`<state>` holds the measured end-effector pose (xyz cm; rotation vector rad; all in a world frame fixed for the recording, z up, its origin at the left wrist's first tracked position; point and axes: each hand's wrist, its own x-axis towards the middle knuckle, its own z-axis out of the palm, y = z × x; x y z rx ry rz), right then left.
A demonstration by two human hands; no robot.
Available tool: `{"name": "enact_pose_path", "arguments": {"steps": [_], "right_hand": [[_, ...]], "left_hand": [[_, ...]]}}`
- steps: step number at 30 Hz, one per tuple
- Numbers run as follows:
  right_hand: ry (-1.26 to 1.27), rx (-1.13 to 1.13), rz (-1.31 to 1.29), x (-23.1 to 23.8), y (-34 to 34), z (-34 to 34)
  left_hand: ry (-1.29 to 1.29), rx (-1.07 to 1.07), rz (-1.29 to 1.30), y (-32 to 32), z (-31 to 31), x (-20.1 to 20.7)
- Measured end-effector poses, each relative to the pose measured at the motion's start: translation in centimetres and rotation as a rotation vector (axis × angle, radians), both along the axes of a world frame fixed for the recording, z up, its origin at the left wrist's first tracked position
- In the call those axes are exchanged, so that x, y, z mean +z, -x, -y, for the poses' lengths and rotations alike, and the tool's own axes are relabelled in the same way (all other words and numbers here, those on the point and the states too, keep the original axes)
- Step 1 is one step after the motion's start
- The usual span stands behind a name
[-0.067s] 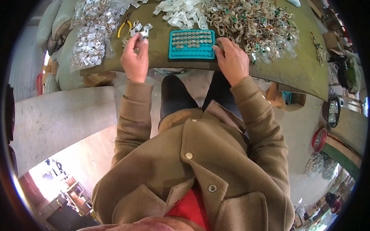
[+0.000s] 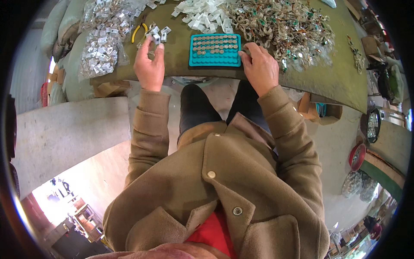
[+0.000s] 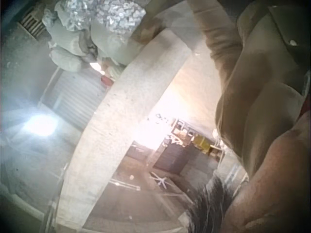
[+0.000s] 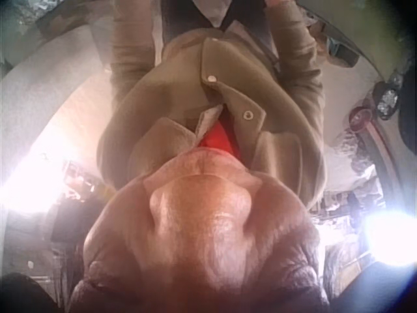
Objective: The person repeatedly picks small white plastic housings and metal contacts from a table, inserts the contacts into the housings, and tests each assembly with a red light. Completed units are placed into a blue tray. The person also moves a blue container and handles a plastic bag during the process.
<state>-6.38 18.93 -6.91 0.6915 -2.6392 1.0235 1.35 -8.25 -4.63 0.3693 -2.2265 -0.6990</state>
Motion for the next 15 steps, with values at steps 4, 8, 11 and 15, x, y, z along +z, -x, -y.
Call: {"name": "enact_pose_path", "arguments": {"steps": [4, 8, 11, 15], "right_hand": [[0.119, -0.024, 0.031, 0.0, -0.3, -0.2], [0.121, -0.081, -0.05, 1.8, -1.1, -0.6], [0.213, -0.007, -0.08, 3.0, -1.2, -0.9], [0.396, 0.161, 0.037, 3.4, -1.9, -1.9]], "left_hand": [[-0.013, -0.025, -0.141, -0.9, -1.1, -1.1], [-0.393, -0.347, -0.093, -2.4, -6.7, -0.9], [-0.706, -0.624, 0.031, -2.8, -10.0, 0.5], [-0.643, -0.864, -0.011, -1.0, -12.0, 1.7]]}}
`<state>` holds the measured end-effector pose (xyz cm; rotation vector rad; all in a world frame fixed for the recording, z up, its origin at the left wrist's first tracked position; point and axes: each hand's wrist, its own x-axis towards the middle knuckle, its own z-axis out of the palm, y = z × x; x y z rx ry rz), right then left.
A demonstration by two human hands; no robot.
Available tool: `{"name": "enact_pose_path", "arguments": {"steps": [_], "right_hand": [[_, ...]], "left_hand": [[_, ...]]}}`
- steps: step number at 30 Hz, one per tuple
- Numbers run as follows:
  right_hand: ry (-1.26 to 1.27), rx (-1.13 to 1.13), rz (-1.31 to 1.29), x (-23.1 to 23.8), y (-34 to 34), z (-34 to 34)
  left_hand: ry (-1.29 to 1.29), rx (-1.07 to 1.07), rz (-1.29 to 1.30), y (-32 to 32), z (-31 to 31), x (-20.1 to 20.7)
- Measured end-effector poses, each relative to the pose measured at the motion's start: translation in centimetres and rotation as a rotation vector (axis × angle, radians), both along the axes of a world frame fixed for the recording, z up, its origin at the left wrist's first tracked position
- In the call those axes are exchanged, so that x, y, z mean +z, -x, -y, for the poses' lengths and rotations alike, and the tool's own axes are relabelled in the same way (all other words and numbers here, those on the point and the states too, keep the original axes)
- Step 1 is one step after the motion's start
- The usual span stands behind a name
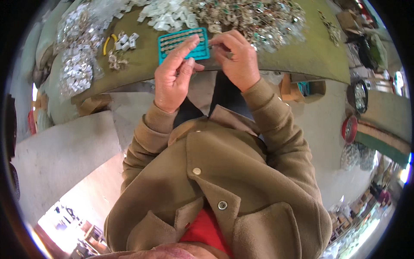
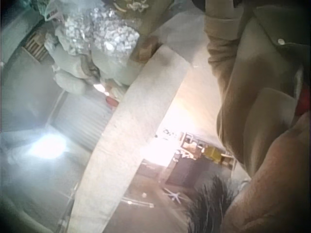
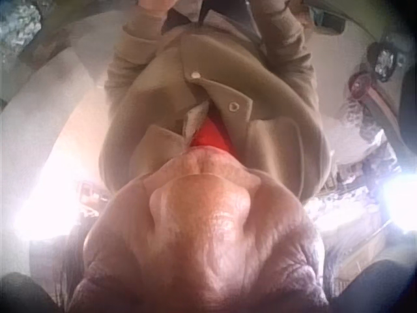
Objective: The person repeatedly picks small white plastic housings and metal contacts from a table, inserts the contacts into the housings, and tests each assembly with a red light. Completed units are placed into a blue tray. The person also moves a blue container and handles a plastic bag during the process.
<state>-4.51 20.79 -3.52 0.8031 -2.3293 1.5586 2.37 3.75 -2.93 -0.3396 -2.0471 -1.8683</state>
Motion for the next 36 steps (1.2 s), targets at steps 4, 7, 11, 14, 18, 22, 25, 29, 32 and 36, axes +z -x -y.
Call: {"name": "enact_pose_path", "arguments": {"steps": [4, 7, 11, 14, 18, 22, 25, 29, 32, 36], "right_hand": [[0.186, 0.159, 0.222, -0.2, -1.0, -0.4], [0.293, 0.299, 0.381, -0.1, -1.5, -1.0], [0.43, 0.371, 0.612, -0.1, -1.9, -1.5], [0.422, 0.367, 0.558, -0.4, -1.8, -1.2], [0.388, 0.303, 0.463, -0.5, -1.9, -1.0], [0.349, 0.309, 0.477, -0.2, -2.1, -1.5], [0.275, 0.274, 0.417, -0.2, -2.0, -1.7], [0.257, 0.282, 0.445, -0.5, -1.7, -1.4], [0.358, 0.216, 0.537, -0.9, -2.0, -0.8], [0.483, 0.086, 0.701, -0.9, -3.0, -0.5]], "left_hand": [[0.049, -0.077, 0.041, 1.1, -0.7, 0.1], [0.029, -0.123, 0.172, 1.0, -0.8, -0.1], [-0.009, -0.112, 0.323, 0.4, -1.0, -0.4], [-0.023, -0.039, 0.405, 0.1, -1.1, -0.4], [-0.051, -0.008, 0.419, -0.3, -1.2, -0.5], [-0.14, -0.009, 0.434, -0.6, -1.4, -0.4], [-0.284, -0.065, 0.489, -0.9, -1.4, 0.0], [-0.559, -0.146, 0.736, -1.2, -0.8, 0.3], [-0.547, -0.112, 0.724, -1.4, -1.0, 0.1], [-0.689, -0.016, 0.703, -1.6, -1.4, -0.4]]}}
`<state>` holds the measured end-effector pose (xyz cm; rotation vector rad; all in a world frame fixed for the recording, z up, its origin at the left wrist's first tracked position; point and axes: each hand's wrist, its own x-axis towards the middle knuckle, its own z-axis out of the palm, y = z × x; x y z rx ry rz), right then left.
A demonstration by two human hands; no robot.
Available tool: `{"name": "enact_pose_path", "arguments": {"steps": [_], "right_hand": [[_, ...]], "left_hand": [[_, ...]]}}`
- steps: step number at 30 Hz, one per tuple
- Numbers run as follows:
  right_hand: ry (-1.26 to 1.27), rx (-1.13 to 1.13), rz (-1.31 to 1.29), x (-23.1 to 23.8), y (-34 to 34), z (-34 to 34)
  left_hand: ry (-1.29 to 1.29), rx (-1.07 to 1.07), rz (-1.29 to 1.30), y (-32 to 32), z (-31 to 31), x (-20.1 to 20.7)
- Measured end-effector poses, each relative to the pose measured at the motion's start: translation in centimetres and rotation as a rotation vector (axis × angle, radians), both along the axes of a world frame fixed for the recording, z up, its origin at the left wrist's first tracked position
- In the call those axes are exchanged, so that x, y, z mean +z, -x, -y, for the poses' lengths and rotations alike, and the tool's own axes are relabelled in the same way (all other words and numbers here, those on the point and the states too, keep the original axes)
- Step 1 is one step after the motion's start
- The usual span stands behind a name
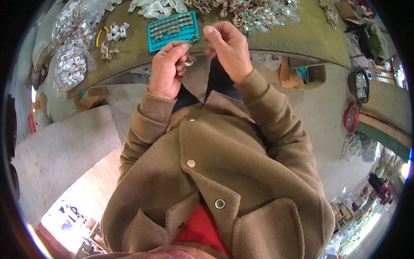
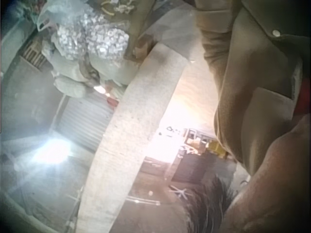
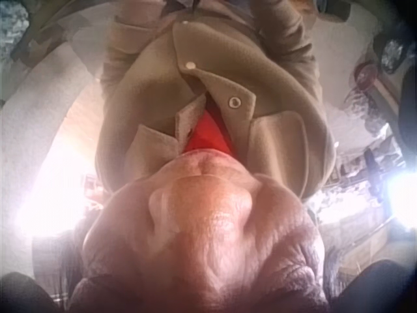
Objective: The person repeatedly picks small white plastic housings and metal contacts from a table, inserts the contacts into the housings, and tests each assembly with a red light. Completed units are placed into a blue tray. The person also moves a blue container and handles a plastic bag during the process.
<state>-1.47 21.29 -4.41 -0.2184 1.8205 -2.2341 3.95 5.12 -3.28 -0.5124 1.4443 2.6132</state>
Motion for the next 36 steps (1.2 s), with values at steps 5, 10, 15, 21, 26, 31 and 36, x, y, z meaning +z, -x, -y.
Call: {"name": "enact_pose_path", "arguments": {"steps": [5, 10, 15, 21, 26, 31, 36], "right_hand": [[-0.006, 0.069, 0.1, -0.1, -1.0, 0.4], [0.201, 0.041, 0.22, -0.5, -1.0, 0.5], [0.319, -0.003, 0.165, -1.0, -0.8, 0.7], [0.412, -0.045, 0.208, -1.4, -0.7, 0.8], [0.367, 0.024, 0.254, -1.5, -0.5, 0.2], [0.269, 0.072, 0.223, -1.6, -0.4, 0.1], [0.115, 0.083, 0.137, -1.5, -0.7, 0.5]], "left_hand": [[0.175, 0.058, -0.122, 0.0, -1.2, -0.6], [0.603, 0.032, -0.29, -0.2, -1.2, -0.4], [0.517, -0.128, -0.145, -0.5, -0.4, 0.7], [0.566, -0.111, -0.209, -1.8, -1.5, 1.1], [0.45, -0.146, -0.218, -1.8, -1.0, 1.1], [0.495, -0.231, -0.158, -1.1, -0.1, 1.0], [0.223, -0.069, -0.087, -0.9, -0.4, 0.4]]}}
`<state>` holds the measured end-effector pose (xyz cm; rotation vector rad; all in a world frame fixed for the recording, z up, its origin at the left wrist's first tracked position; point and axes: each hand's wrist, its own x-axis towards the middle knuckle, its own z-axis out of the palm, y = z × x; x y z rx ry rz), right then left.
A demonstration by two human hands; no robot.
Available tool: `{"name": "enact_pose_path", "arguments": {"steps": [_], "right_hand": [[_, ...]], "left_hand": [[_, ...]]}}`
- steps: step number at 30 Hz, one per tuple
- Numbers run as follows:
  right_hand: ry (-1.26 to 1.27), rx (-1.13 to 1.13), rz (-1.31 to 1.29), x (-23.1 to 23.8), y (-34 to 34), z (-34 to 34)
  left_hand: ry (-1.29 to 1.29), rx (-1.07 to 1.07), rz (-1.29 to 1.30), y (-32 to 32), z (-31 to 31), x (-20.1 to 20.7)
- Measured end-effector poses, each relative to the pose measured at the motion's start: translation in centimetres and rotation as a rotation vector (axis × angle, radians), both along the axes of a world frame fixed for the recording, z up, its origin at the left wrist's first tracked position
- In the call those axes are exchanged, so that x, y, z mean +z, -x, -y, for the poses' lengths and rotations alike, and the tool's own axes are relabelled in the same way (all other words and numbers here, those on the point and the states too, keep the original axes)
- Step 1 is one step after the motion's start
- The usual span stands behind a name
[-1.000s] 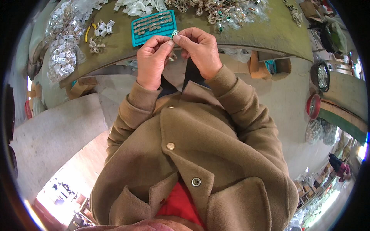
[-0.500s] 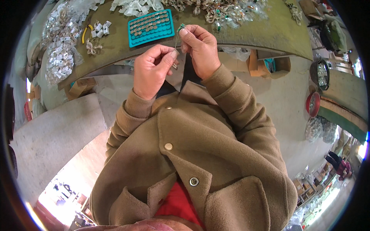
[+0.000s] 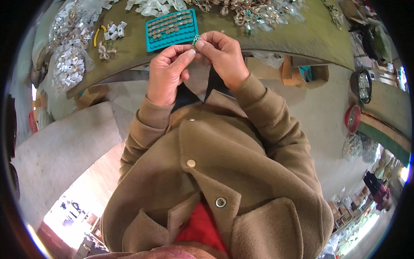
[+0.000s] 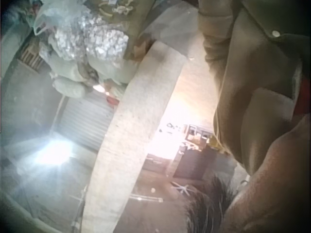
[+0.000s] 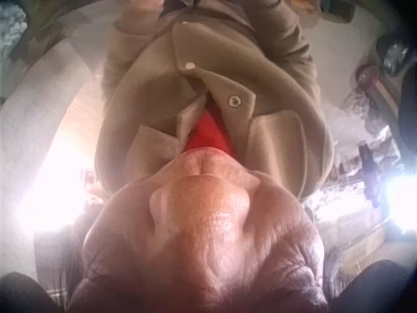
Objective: The person repeatedly picks small white plastic housings and metal contacts from a table, inserts the contacts into the housings, and tests each assembly with a red light. Completed units are placed into a blue tray. The person also moves a blue container and handles a plastic bag during the process.
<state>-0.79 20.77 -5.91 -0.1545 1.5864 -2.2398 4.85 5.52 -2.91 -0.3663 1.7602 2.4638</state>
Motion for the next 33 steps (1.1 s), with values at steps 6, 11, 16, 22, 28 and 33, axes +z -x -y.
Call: {"name": "enact_pose_path", "arguments": {"steps": [6, 11, 16, 22, 28, 33], "right_hand": [[0.014, 0.05, 0.015, 0.6, 0.0, 0.4], [0.165, 0.17, 0.223, 1.6, 1.2, 0.6], [0.295, 0.228, 0.243, 2.1, 2.5, 1.6], [0.253, 0.161, 0.142, 2.0, 2.4, 2.6], [0.365, 0.053, 0.226, 2.1, 3.2, 1.6], [0.377, 0.074, 0.192, 2.3, 3.7, 1.9]], "left_hand": [[0.049, 0.053, -0.009, 0.1, -0.3, -0.5], [0.239, 0.079, -0.179, 1.2, 0.3, -0.2], [0.116, 0.074, -0.093, 2.3, 1.4, 0.8], [0.001, 0.033, 0.08, 2.7, 2.9, 1.9], [0.209, -0.05, 0.093, 3.8, 5.0, 1.9], [0.768, 0.211, -0.15, 9.3, 9.1, 0.3]]}}
